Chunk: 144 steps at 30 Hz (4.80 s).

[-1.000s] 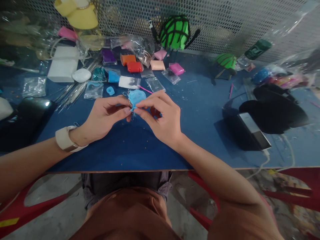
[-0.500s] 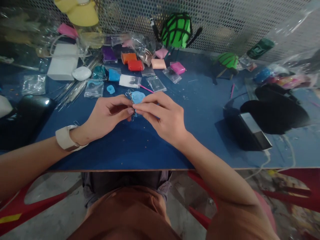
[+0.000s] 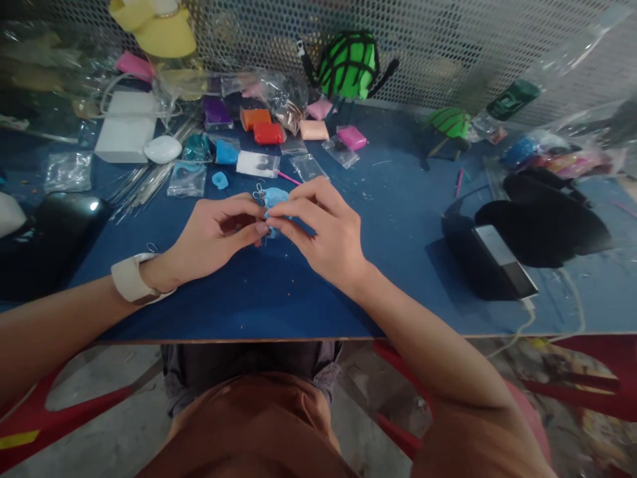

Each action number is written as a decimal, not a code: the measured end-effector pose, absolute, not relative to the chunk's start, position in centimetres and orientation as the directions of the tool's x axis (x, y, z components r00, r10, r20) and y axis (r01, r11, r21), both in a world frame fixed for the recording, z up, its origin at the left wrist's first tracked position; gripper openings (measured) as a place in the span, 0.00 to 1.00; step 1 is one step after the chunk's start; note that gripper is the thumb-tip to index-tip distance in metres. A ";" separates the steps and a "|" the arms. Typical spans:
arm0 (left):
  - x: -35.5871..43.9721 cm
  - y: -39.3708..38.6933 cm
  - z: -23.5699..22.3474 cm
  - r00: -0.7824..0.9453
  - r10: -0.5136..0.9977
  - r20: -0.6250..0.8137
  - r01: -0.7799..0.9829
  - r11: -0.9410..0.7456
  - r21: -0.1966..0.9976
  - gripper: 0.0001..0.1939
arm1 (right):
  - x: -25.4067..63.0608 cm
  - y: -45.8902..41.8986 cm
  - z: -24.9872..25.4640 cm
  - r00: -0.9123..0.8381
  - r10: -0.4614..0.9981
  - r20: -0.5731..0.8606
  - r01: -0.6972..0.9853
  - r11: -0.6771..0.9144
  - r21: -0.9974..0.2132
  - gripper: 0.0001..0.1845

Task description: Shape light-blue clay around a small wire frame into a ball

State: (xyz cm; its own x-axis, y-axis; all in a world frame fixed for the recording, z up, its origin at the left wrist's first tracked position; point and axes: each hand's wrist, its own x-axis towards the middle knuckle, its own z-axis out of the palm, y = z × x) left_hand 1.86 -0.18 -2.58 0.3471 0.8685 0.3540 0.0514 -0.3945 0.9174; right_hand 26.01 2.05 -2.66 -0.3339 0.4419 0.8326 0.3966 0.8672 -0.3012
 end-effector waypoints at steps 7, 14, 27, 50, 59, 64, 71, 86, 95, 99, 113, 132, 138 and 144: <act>1.8 -0.3 -2.8 0.312 0.865 0.393 0.063 -0.432 0.900 0.20 | 25.8 1.7 -2.6 -0.339 0.453 0.824 0.379 0.868 -0.321 0.08; 2.0 -0.2 -3.2 0.280 0.858 0.431 0.063 -0.464 0.883 0.20 | 26.0 2.0 -2.7 -0.400 0.358 0.844 0.396 0.898 -0.193 0.11; 1.8 -0.1 -3.0 0.301 0.852 0.428 -0.006 -0.447 0.894 0.18 | 26.2 2.4 -3.2 -0.394 0.275 0.877 0.381 0.917 -0.117 0.15; 1.7 0.1 -2.8 0.314 0.846 0.430 -0.107 -0.419 0.902 0.18 | 26.3 2.4 -2.9 -0.377 0.280 0.883 0.375 0.918 -0.130 0.16; 1.7 0.3 -3.0 0.308 0.844 0.439 -0.040 -0.449 0.893 0.21 | 26.2 2.3 -2.9 -0.388 0.306 0.870 0.358 0.919 -0.164 0.09; 1.7 -0.1 -2.4 0.311 0.853 0.420 -0.006 -0.440 0.898 0.25 | 25.9 2.3 -3.0 -0.356 0.362 0.861 0.346 0.907 -0.238 0.07; 1.8 -0.1 -2.1 0.304 0.848 0.434 0.025 -0.462 0.886 0.26 | 25.9 1.9 -2.9 -0.368 0.376 0.850 0.341 0.906 -0.253 0.08; 2.0 0.1 -2.7 0.280 0.881 0.381 -0.082 -0.373 0.924 0.24 | 25.9 1.9 -3.3 -0.413 0.351 0.840 0.383 0.904 -0.189 0.19; 1.7 0.4 -3.3 0.270 0.934 0.236 -0.197 -0.186 0.963 0.22 | 26.1 1.8 -3.1 -0.419 0.372 0.829 0.402 0.894 -0.198 0.27; 1.8 0.2 -2.7 0.288 0.938 0.191 -0.219 -0.129 0.967 0.22 | 26.1 1.9 -3.0 -0.422 0.363 0.831 0.392 0.899 -0.194 0.26; 2.0 0.2 -2.8 0.299 0.942 0.153 -0.248 -0.078 0.966 0.23 | 26.1 2.0 -3.4 -0.430 0.412 0.803 0.426 0.877 -0.222 0.22; 2.1 0.0 -2.6 0.381 0.922 0.070 -0.325 0.063 0.943 0.25 | 25.2 1.2 -3.0 -0.322 0.438 0.840 0.433 0.857 -0.281 0.14; 2.1 0.1 -3.1 0.336 0.939 0.068 -0.388 0.072 0.919 0.19 | 25.1 1.2 -3.1 -0.308 0.469 0.828 0.469 0.832 -0.297 0.12; 2.3 0.3 -2.9 0.219 0.970 0.102 -0.381 -0.012 0.924 0.19 | 25.3 1.6 -3.6 -0.193 0.625 0.756 0.383 0.758 -0.529 0.19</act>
State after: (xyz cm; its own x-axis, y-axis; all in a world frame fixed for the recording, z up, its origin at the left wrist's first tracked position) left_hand 2.27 0.32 -2.90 0.2191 0.9703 0.1025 -0.3813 -0.0115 0.9244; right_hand 25.27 1.63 -3.60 -0.1933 0.6253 0.7561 0.3829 0.7576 -0.5286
